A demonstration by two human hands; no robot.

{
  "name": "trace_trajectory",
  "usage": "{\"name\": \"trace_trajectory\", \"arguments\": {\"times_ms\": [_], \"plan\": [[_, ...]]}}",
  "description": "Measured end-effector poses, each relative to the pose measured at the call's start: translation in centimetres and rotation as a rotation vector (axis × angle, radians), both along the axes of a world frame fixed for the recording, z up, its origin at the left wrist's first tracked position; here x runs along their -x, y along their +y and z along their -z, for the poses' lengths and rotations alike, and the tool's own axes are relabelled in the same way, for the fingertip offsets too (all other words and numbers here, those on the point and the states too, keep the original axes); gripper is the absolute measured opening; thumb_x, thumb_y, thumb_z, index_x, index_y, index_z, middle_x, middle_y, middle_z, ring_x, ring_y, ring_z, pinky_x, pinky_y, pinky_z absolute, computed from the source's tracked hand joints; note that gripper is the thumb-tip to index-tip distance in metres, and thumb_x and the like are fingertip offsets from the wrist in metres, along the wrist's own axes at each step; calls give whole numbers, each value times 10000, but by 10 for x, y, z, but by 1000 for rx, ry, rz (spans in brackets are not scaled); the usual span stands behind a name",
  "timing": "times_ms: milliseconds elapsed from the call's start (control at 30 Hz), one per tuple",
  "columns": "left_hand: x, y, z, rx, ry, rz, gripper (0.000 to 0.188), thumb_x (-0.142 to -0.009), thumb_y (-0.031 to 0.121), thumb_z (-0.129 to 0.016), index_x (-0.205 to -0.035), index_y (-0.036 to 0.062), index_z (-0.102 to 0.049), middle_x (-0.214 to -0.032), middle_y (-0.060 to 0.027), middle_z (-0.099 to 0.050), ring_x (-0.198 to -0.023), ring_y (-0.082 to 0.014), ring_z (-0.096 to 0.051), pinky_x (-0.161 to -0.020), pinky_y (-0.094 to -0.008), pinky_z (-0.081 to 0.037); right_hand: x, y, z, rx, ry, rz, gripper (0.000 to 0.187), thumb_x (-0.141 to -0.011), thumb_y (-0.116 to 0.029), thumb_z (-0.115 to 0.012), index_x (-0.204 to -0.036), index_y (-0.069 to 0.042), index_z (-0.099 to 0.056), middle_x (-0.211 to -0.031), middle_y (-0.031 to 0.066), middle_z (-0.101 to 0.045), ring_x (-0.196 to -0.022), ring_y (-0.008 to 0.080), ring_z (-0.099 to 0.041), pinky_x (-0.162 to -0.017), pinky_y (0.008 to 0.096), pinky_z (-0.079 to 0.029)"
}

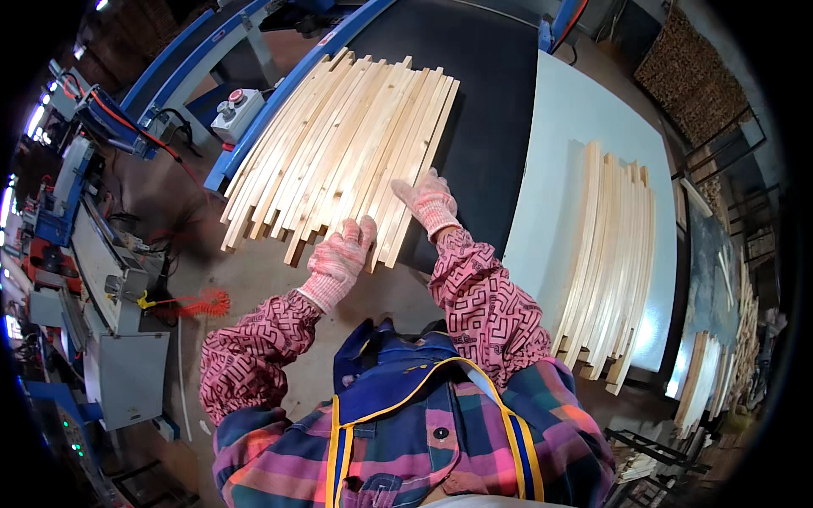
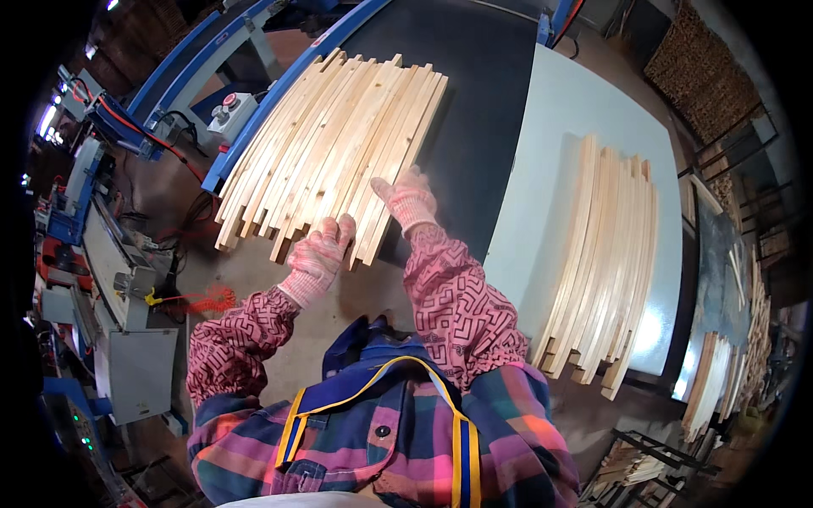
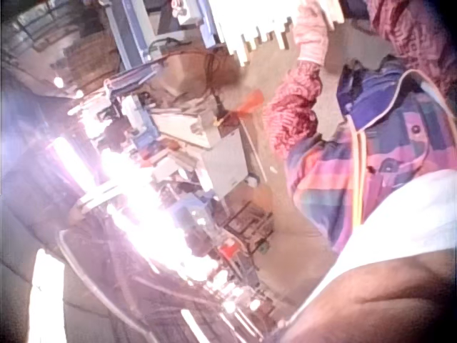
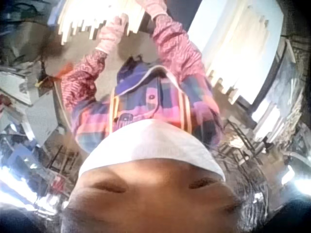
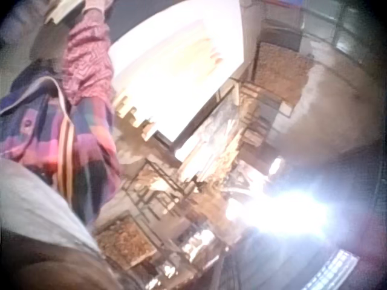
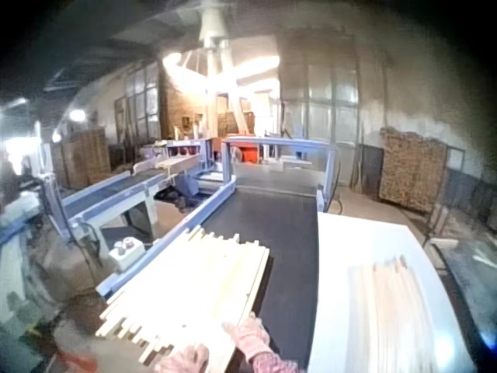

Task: The person gathers and stacks thin wooden planks on a metal table, then moves them to a conveyor belt. They repeatedly pick up bundles of planks, align them, and place them onto the moving belt for processing.

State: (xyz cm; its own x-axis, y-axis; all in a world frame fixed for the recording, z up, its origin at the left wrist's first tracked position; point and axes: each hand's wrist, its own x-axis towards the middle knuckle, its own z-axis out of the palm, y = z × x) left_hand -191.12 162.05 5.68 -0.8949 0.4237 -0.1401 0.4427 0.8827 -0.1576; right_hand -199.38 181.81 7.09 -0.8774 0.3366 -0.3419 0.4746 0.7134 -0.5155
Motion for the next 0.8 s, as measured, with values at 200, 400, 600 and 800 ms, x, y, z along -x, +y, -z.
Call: {"name": "trace_trajectory", "arguments": {"times_ms": [200, 400, 600, 800], "plan": [[-5, 9, -11, -234, 99, 193, 491, -879, 191, -575, -1346, 94, -454, -1078, -180, -549, -704, -271, -677, -498, -427, -560, 8, 14, -20, -66, -18, -38, 861, -785, -705, -614, -1268, 7, -586, -1294, 261, -599, -1237, 378, -565, -1030, 417, -457], [-18, 45, -2, -534, -122, 263, 464, -882, 214, -586, -1321, 102, -487, -1079, -125, -567, -792, -298, -692, -564, -431, -563, 20, 5, -44, -275, -127, 36, 1066, -720, -707, -671, -1459, -28, -310, -1357, 234, -524, -1256, 340, -547, -1045, 455, -430], [-27, 18, 16, -1121, 60, 185, 563, -761, 214, -725, -1287, 108, -556, -1228, -128, -581, -859, -352, -670, -664, -420, -573, 60, -35, -38, -392, -205, 256, 1066, -662, -621, -748, -1475, -103, -292, -1405, 197, -412, -1348, 380, -406, -1079, 609, -323], [-38, 5, 34, -1443, -5, -66, 645, -787, 34, -781, -1387, 79, -549, -1254, -68, -535, -767, -87, -511, -684, -227, -479, 51, -4, -54, -130, -135, 334, 1057, -629, -483, -821, -1469, -122, -291, -1315, 153, -504, -1246, 294, -531, -1015, 405, -469]]}}
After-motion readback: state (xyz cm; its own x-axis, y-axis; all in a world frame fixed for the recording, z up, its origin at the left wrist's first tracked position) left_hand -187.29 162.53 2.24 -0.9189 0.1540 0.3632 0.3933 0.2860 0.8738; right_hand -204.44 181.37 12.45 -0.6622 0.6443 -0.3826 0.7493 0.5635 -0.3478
